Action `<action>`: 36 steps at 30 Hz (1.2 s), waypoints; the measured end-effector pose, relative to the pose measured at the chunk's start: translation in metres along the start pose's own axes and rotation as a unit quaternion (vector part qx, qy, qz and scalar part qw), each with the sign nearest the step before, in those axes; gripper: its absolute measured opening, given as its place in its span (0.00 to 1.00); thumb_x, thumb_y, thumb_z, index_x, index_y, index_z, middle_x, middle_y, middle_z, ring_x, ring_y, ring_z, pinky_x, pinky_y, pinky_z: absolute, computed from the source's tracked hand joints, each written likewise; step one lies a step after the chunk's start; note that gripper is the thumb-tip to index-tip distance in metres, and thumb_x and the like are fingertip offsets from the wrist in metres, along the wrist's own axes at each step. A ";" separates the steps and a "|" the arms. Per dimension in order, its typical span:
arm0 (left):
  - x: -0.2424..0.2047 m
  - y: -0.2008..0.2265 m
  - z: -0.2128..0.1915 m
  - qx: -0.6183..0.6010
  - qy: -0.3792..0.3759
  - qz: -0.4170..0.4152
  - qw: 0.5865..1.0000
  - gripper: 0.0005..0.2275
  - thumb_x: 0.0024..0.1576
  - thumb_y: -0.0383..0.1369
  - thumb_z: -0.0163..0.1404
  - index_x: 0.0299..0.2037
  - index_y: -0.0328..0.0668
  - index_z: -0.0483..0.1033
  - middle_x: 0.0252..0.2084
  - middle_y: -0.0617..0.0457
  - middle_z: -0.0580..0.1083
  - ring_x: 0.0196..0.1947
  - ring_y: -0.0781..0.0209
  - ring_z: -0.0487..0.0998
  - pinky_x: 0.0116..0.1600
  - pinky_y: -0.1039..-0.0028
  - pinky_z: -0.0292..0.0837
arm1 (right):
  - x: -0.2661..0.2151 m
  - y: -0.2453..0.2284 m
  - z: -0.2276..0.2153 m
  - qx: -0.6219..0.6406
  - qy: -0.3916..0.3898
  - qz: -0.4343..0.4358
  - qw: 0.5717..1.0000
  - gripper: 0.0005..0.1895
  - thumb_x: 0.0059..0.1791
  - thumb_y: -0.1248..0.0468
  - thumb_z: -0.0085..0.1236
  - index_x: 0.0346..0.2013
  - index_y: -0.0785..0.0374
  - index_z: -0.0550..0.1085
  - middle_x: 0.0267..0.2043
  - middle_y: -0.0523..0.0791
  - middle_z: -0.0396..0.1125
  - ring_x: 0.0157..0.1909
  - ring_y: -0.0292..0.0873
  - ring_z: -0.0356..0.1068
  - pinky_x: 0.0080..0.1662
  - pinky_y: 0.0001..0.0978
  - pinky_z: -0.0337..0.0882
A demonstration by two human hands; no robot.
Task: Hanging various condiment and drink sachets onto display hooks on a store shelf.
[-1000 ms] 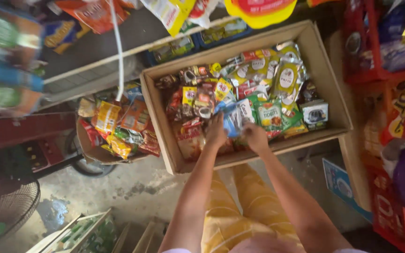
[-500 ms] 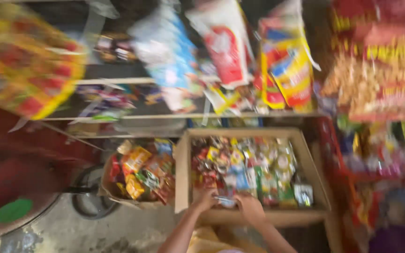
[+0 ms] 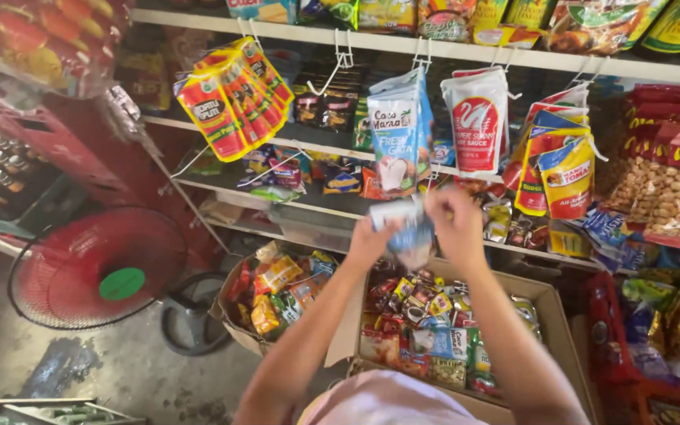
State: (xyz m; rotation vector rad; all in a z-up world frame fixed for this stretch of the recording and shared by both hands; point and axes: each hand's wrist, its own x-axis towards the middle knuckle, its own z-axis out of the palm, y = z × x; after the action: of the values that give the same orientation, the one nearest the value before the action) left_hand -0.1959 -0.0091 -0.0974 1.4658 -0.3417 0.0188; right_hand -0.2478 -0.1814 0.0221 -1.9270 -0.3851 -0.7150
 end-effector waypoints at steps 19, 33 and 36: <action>0.076 0.117 -0.005 -0.207 0.144 0.026 0.967 0.14 0.59 0.38 0.58 0.46 0.33 0.79 0.39 0.55 0.79 0.35 0.71 0.76 0.40 0.77 0.73 | 0.106 -0.038 0.039 0.084 0.079 -0.047 0.992 0.05 0.53 0.72 0.59 0.43 0.64 0.77 0.45 0.43 0.68 0.41 0.34 0.68 0.41 0.24 0.69; 0.127 0.095 -0.005 -0.173 0.158 0.049 0.971 0.13 0.57 0.37 0.60 0.44 0.34 0.80 0.38 0.57 0.79 0.36 0.72 0.75 0.40 0.78 0.71 | 0.099 -0.011 0.048 0.007 0.135 -0.110 0.985 0.06 0.50 0.76 0.61 0.39 0.67 0.74 0.42 0.47 0.70 0.42 0.43 0.71 0.43 0.30 0.72; 0.131 0.093 -0.009 -0.132 0.164 0.057 0.976 0.14 0.58 0.39 0.60 0.43 0.33 0.80 0.37 0.57 0.78 0.35 0.72 0.74 0.40 0.77 0.71 | 0.100 -0.007 0.053 0.000 0.153 -0.119 0.981 0.05 0.50 0.76 0.61 0.39 0.67 0.75 0.41 0.48 0.71 0.42 0.44 0.72 0.42 0.31 0.72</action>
State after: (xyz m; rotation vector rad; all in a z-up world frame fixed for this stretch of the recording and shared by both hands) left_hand -0.0892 -0.0156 0.0232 1.1534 -0.1498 0.2941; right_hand -0.1574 -0.1350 0.0728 -1.7510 -0.4256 -1.1522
